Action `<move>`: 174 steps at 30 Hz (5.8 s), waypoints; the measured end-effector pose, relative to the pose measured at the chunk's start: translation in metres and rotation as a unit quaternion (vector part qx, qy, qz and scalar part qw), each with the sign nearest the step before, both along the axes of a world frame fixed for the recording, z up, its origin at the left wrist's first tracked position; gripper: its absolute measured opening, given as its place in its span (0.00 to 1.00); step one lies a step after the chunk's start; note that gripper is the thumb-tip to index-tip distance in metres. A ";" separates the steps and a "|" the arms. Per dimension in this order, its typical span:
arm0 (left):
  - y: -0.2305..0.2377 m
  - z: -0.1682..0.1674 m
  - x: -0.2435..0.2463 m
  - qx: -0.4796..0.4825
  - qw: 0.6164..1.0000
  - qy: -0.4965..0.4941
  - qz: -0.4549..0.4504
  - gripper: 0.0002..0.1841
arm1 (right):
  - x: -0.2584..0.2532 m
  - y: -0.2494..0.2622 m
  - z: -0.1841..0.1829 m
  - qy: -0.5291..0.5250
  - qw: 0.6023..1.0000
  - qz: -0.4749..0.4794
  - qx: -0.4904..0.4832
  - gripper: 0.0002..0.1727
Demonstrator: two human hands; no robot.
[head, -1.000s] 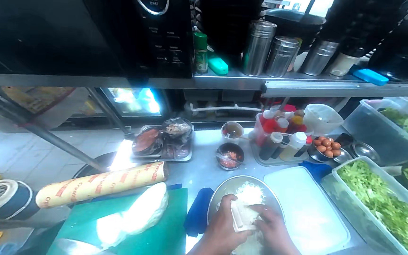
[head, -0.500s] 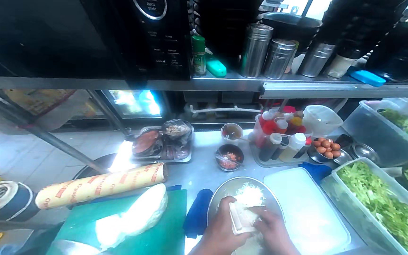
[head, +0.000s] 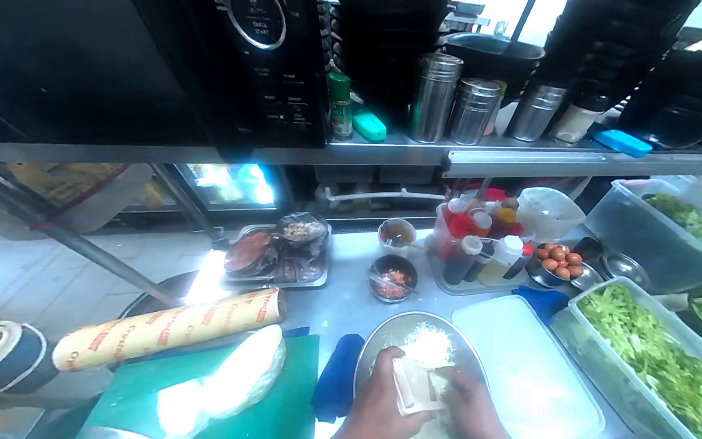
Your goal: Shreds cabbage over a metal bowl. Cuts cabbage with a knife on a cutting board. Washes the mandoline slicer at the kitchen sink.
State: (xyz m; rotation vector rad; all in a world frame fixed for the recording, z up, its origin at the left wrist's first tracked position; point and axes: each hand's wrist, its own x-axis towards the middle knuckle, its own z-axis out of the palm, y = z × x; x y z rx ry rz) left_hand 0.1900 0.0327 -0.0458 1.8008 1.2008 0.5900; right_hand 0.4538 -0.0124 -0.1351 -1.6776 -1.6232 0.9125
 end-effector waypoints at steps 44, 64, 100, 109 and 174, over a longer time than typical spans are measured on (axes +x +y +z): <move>0.001 0.004 0.002 0.003 1.000 0.000 0.009 0.59 | -0.016 0.004 0.025 0.030 0.998 0.026 0.051 0.22; -0.003 -0.001 0.000 -0.005 1.000 -0.001 0.008 0.59 | -0.002 0.011 0.001 0.010 1.000 0.023 0.006 0.18; -0.001 0.003 0.000 -0.015 1.000 0.004 0.014 0.59 | 0.006 0.009 -0.014 0.029 0.999 0.001 0.020 0.17; -0.005 0.000 -0.002 -0.010 1.000 -0.001 0.014 0.59 | 0.005 0.004 -0.013 0.016 0.999 0.016 0.042 0.17; -0.004 0.001 0.001 -0.009 1.000 0.010 0.012 0.60 | 0.011 0.011 -0.009 0.017 0.999 0.044 0.011 0.15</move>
